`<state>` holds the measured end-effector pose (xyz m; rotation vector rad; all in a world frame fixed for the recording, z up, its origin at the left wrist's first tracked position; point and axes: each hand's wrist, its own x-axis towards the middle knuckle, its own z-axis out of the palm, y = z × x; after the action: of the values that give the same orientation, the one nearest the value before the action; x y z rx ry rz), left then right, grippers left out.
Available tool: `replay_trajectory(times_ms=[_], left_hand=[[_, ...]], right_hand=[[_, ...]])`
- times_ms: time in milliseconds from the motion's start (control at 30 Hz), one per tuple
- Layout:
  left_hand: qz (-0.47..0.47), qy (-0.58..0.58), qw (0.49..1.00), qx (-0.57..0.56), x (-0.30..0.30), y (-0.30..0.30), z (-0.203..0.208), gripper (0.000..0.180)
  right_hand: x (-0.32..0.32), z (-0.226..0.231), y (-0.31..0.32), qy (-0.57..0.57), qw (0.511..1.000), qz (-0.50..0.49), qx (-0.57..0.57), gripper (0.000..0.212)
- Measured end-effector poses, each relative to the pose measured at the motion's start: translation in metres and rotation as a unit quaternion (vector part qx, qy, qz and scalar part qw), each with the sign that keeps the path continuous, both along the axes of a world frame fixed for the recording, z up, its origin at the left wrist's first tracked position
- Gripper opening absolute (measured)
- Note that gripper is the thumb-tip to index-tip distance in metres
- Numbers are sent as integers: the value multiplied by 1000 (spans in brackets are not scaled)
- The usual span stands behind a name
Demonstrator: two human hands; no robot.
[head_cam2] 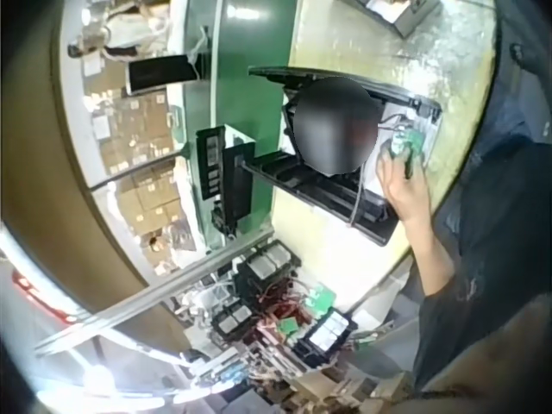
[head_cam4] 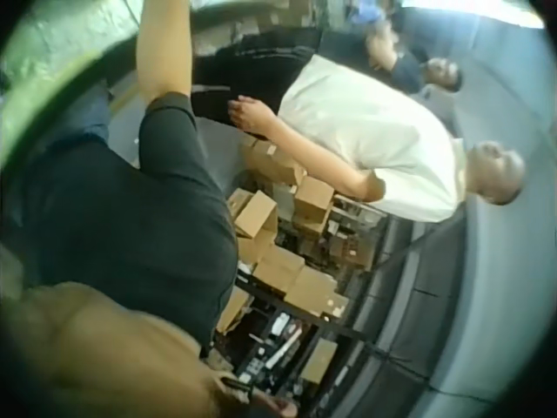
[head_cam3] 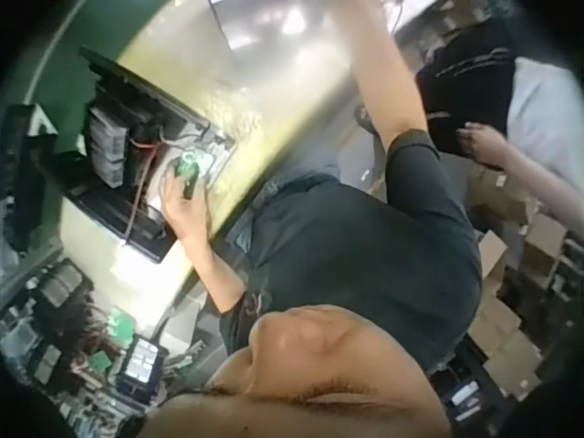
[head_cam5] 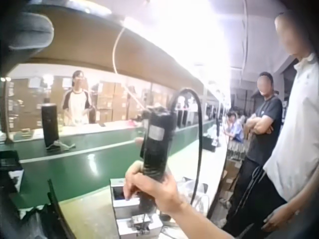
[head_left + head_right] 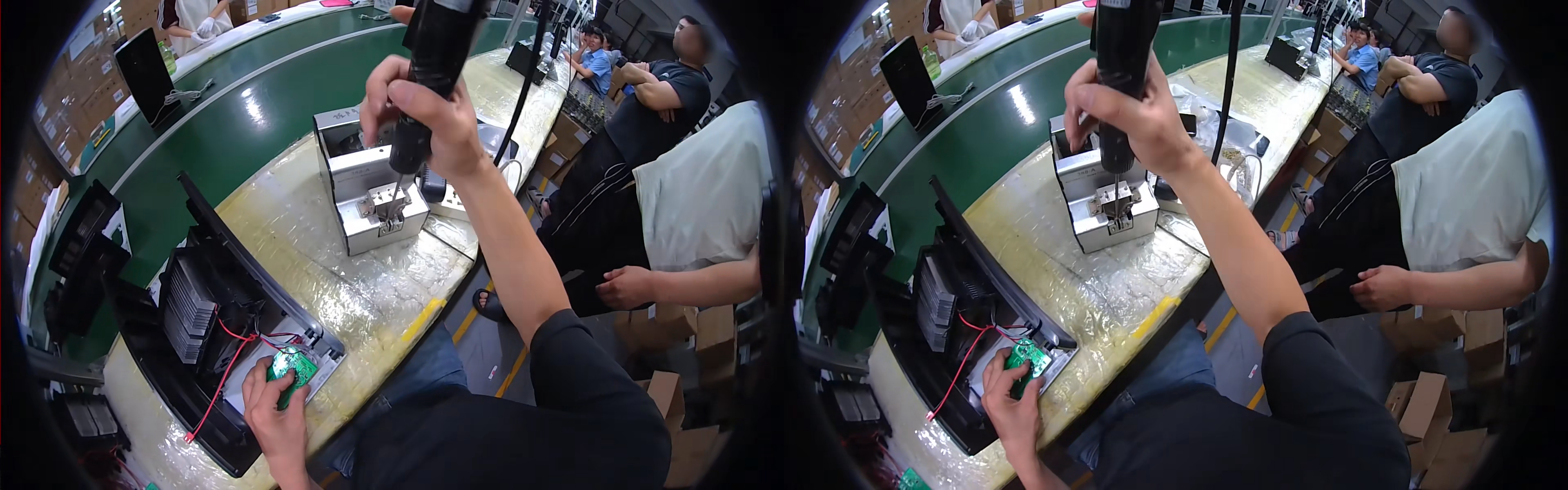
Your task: Assemble an electronic component into a plastic housing using a power screwdriver on a factory production line.
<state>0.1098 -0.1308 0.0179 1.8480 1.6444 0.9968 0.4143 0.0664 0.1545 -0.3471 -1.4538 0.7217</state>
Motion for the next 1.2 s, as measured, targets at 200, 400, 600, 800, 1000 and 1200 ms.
replay_trajectory(times_ms=[200, 400, 600, 800, 1000, 1200], left_hand=[[18, 30, 999, 36, -3, -4, -5, 29], [-10, -9, 998, 57, -6, 1, -6, 30], [-20, 0, 999, 46, -9, 1, -7, 27], [-4, 8, 996, 83, -20, -3, -20, 29], [-5, -2, 998, 70, -19, -3, -18, 30], [-4, 4, 998, 66, -20, -4, -16, 30]], right_hand=[[-7, -1, -18, 19, 995, 33, -92, 68], [-48, 50, -100, 20, 997, 68, 35, 23], [-129, 30, -146, -50, 983, 164, -70, 23], [-192, -33, -136, -136, 985, 59, -88, 17], [-209, -53, -118, -102, 994, 15, -22, 17], [-210, -56, -116, -76, 997, 7, -19, 45]])
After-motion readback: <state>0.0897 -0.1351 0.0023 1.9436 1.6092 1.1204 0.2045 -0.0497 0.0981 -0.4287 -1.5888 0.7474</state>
